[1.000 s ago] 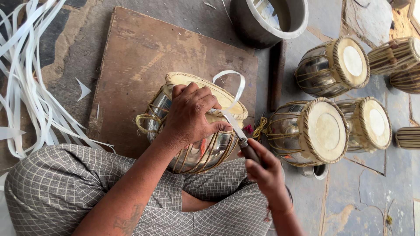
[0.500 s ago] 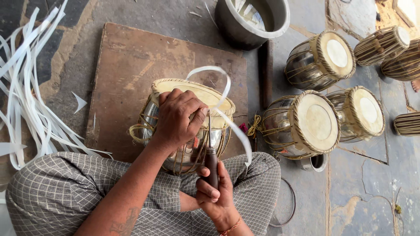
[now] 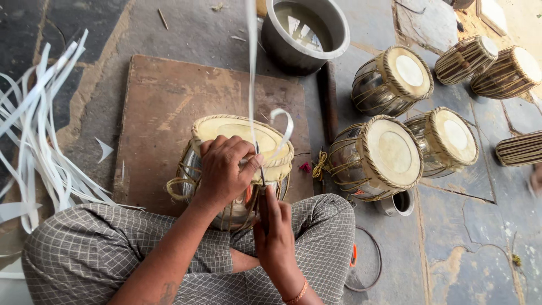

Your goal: The person weaves white straps around the body of a drum while using a pointed tool to guide and tension them.

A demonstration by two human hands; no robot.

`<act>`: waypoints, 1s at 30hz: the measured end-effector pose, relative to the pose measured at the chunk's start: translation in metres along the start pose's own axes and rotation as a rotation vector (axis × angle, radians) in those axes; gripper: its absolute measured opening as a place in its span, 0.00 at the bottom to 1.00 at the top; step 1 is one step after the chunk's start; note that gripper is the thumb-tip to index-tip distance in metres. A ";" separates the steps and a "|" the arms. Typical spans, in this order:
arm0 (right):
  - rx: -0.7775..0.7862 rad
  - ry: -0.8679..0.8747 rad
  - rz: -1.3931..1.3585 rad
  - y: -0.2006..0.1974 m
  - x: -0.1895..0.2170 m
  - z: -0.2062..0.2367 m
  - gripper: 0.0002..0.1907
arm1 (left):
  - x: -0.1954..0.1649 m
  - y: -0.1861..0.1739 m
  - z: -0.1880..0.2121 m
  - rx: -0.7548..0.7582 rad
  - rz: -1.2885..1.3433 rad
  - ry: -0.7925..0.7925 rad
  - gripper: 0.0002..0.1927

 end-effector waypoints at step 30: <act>0.485 0.653 -1.264 -0.022 -0.027 -0.005 0.17 | -0.085 -0.012 0.055 -0.028 -0.114 0.460 0.14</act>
Point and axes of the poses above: each hand's wrist, its own z-axis away from the middle knuckle, its own y-axis out of the palm, x = y × z, the point moved 8 cm from there along -z, towards the middle knuckle, and after that the axes turned 5 degrees about z, right-handed, at the moved point
